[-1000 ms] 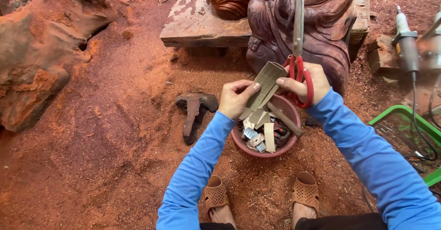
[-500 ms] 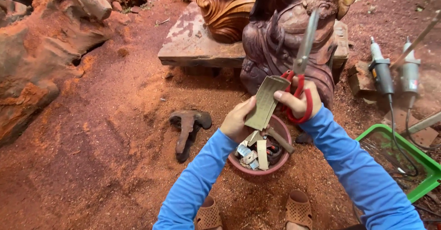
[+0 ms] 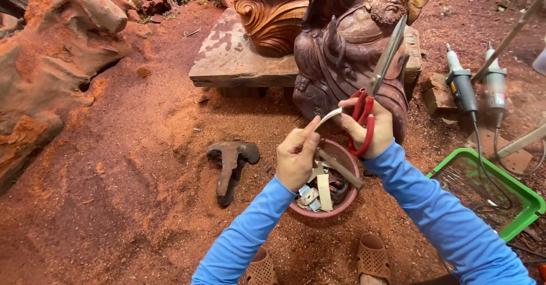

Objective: Cutting sandpaper strips into smaller pieces using scissors and collecting them in a bowl.

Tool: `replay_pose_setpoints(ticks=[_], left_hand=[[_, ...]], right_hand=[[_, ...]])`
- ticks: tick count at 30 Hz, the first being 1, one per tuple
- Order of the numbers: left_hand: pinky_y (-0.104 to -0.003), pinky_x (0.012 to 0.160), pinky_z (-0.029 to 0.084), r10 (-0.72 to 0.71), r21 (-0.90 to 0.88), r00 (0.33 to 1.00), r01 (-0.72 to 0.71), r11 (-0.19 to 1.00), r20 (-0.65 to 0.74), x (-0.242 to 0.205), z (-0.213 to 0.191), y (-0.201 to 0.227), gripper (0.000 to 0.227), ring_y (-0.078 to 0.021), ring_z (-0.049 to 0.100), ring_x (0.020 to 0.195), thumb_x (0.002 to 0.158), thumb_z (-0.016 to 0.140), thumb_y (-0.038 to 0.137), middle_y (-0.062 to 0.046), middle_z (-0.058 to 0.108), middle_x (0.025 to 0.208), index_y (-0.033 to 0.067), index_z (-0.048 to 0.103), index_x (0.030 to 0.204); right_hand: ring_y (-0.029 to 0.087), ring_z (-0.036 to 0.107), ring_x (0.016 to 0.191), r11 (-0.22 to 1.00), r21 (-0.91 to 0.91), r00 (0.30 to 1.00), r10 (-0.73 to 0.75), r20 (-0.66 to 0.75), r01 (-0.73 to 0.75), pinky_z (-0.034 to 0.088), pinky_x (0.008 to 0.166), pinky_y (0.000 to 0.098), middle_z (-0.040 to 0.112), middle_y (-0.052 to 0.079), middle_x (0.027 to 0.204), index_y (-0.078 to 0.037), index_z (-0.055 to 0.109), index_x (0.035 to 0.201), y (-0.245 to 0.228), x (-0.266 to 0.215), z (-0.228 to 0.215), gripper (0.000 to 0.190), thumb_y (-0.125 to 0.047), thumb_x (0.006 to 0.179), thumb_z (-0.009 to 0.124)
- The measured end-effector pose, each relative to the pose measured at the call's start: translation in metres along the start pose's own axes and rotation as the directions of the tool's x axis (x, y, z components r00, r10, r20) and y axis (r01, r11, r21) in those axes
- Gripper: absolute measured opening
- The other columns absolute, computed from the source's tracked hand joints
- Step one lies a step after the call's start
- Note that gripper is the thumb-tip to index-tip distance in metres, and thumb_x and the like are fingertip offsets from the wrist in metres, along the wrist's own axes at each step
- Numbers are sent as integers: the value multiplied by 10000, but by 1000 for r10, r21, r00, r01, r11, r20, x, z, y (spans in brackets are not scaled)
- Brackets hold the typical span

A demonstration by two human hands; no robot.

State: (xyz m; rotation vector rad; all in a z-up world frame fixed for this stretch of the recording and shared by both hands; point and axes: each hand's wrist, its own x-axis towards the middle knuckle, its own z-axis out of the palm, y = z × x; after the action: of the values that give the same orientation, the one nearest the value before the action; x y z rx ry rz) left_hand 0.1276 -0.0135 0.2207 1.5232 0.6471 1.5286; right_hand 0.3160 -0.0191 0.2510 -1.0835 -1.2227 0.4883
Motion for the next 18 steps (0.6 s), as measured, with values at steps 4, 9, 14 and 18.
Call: replay_pose_setpoints(ticks=[4, 9, 14, 18], left_hand=[[-283, 619, 565, 406, 298, 914, -389, 872, 4, 13, -21, -11, 420, -156, 639, 765, 988, 689, 370, -96, 632, 1007, 199, 704, 1373], [-330, 634, 591, 633, 543, 764, -587, 600, 125, 17, -44, 11, 411, -228, 647, 765, 892, 776, 348, -115, 625, 1104, 217, 752, 1281], [-362, 841, 576, 633, 575, 758, -593, 564, 159, 15, -68, 9, 507, -267, 660, 949, 859, 814, 306, -108, 655, 1106, 172, 712, 1337], [-412, 892, 546, 449, 494, 887, -439, 750, 105, 11, -75, 21, 730, -301, 652, 958, 827, 868, 353, -159, 671, 1067, 21, 609, 1423]], right_hand=[[198, 704, 836, 956, 166, 968, 228, 102, -242, 614, 779, 385, 736, 163, 929, 3, 749, 1123, -24, 6, 9, 361, -138, 794, 798], [291, 740, 814, 733, 464, 866, 448, 221, -498, 625, 773, 461, 713, 269, 929, 104, 673, 1173, -41, 3, 26, 444, -58, 763, 734], [257, 704, 655, 779, 393, 856, 341, 387, -488, 606, 643, 371, 673, 226, 723, 115, 703, 1010, 2, 7, 30, 304, -23, 742, 741], [242, 695, 718, 866, 275, 868, 293, 401, -419, 575, 668, 344, 697, 214, 801, 58, 719, 892, -6, 25, 38, 264, -73, 678, 799]])
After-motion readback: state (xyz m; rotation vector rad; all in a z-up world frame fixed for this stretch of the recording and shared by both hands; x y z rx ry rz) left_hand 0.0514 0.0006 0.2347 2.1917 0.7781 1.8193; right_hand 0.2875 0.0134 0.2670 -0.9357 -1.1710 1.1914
